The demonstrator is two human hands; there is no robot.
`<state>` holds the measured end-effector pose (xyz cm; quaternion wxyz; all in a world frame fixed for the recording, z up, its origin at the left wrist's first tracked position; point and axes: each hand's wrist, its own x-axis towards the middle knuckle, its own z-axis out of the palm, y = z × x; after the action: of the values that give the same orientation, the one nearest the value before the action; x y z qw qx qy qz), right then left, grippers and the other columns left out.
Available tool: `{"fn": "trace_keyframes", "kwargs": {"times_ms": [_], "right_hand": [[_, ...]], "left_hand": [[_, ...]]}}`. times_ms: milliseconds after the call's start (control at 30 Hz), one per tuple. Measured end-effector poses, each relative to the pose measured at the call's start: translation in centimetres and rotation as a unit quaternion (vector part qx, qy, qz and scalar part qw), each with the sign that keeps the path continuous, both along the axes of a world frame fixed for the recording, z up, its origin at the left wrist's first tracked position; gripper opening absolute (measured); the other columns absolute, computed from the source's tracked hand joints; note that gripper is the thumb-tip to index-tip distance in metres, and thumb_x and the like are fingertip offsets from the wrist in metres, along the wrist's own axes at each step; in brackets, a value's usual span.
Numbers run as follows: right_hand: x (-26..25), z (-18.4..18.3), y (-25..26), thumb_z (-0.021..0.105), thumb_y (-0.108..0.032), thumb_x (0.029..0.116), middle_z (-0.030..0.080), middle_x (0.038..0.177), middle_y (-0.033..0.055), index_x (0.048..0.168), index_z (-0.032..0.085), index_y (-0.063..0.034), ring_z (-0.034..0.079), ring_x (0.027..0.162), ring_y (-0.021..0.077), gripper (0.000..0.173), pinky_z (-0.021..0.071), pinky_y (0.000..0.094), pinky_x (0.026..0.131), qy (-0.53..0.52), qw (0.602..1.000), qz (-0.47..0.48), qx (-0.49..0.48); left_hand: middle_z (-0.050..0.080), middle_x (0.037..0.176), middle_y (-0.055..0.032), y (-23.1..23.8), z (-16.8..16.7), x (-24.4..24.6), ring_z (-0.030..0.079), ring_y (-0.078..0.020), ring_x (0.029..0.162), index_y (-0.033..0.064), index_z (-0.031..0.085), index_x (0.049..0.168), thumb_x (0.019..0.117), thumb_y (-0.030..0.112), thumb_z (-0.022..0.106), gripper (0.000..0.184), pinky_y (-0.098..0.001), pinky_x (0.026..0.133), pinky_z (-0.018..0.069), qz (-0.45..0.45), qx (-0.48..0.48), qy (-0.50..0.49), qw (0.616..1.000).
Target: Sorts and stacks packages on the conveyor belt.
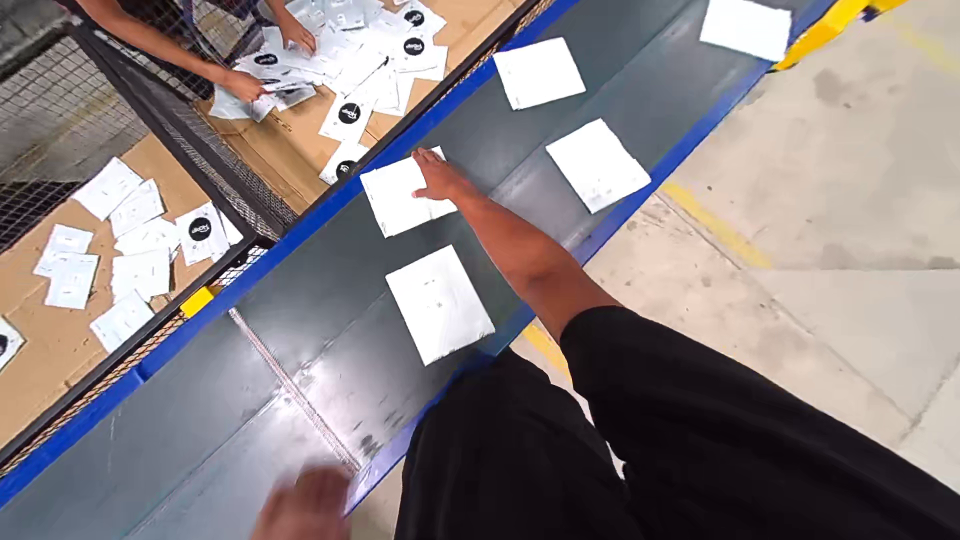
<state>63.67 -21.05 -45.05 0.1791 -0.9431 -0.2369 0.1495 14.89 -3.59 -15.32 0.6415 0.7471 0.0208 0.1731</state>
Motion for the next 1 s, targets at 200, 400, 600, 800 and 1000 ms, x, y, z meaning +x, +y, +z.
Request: {"fn": "trace_keyframes", "kwargs": {"times_ms": [200, 400, 600, 800, 1000], "right_hand": [[-3.2, 1.1, 5.1, 0.095, -0.059, 0.0529, 0.048, 0.146, 0.0281, 0.15, 0.043, -0.0014, 0.049, 0.132, 0.0467, 0.125, 0.0413, 0.0678, 0.104, 0.022, 0.995, 0.074, -0.065], [-8.1, 1.6, 9.8, 0.078, -0.063, 0.0792, 0.068, 0.112, 0.0251, 0.111, 0.068, 0.0016, 0.064, 0.107, 0.0433, 0.073, 0.0478, 0.0691, 0.088, 0.178, 0.962, 0.197, -0.066], [-10.2, 9.5, 26.3, 0.059, -0.033, 0.1052, 0.066, 0.122, 0.0228, 0.133, 0.055, 0.0062, 0.067, 0.109, 0.028, 0.049, 0.0561, 0.0457, 0.094, 0.455, 0.784, 0.13, 0.402], [-6.8, 9.8, 23.6, 0.077, -0.034, 0.0921, 0.056, 0.148, 0.0171, 0.15, 0.047, -0.0005, 0.055, 0.135, 0.0243, 0.073, 0.0446, 0.0395, 0.115, 0.185, 0.914, 0.193, 0.306], [6.3, -0.2, 1.7, 0.096, -0.058, 0.0502, 0.027, 0.165, 0.0241, 0.16, 0.029, -0.0044, 0.028, 0.152, 0.0437, 0.14, 0.0331, 0.0679, 0.115, 0.016, 0.997, 0.017, -0.074]], "left_hand": [[0.048, 0.144, -0.0336, -5.3, -25.9, 5.4, 0.052, -0.0479, 0.129, -0.0057, 0.042, 0.15, 0.083, 0.072, 0.066, 0.106, -0.0621, 0.103, 0.0477, 0.117, 0.297, 0.424, 0.848], [0.041, 0.141, -0.045, -1.9, -27.6, 2.1, 0.041, -0.0653, 0.129, -0.0061, 0.028, 0.156, 0.0531, 0.057, 0.097, 0.139, -0.0775, 0.101, 0.0374, 0.213, 0.271, 0.514, 0.786], [0.05, 0.138, -0.0377, 4.5, -27.4, -1.9, 0.053, -0.0466, 0.129, -0.0121, 0.033, 0.146, 0.0594, 0.039, 0.1, 0.121, -0.0575, 0.11, 0.0441, 0.218, 0.125, 0.547, 0.798], [0.071, 0.116, -0.0122, 7.6, -25.7, -4.9, 0.072, -0.0175, 0.101, -0.0017, 0.047, 0.138, 0.084, -0.004, 0.077, 0.061, -0.0381, 0.089, 0.0622, 0.264, -0.185, 0.362, 0.875], [0.071, 0.116, -0.014, 7.7, -26.3, -3.5, 0.073, -0.0229, 0.1, 0.0003, 0.05, 0.138, 0.0904, -0.001, 0.071, 0.052, -0.0431, 0.088, 0.0628, 0.264, -0.31, 0.29, 0.866]]}}
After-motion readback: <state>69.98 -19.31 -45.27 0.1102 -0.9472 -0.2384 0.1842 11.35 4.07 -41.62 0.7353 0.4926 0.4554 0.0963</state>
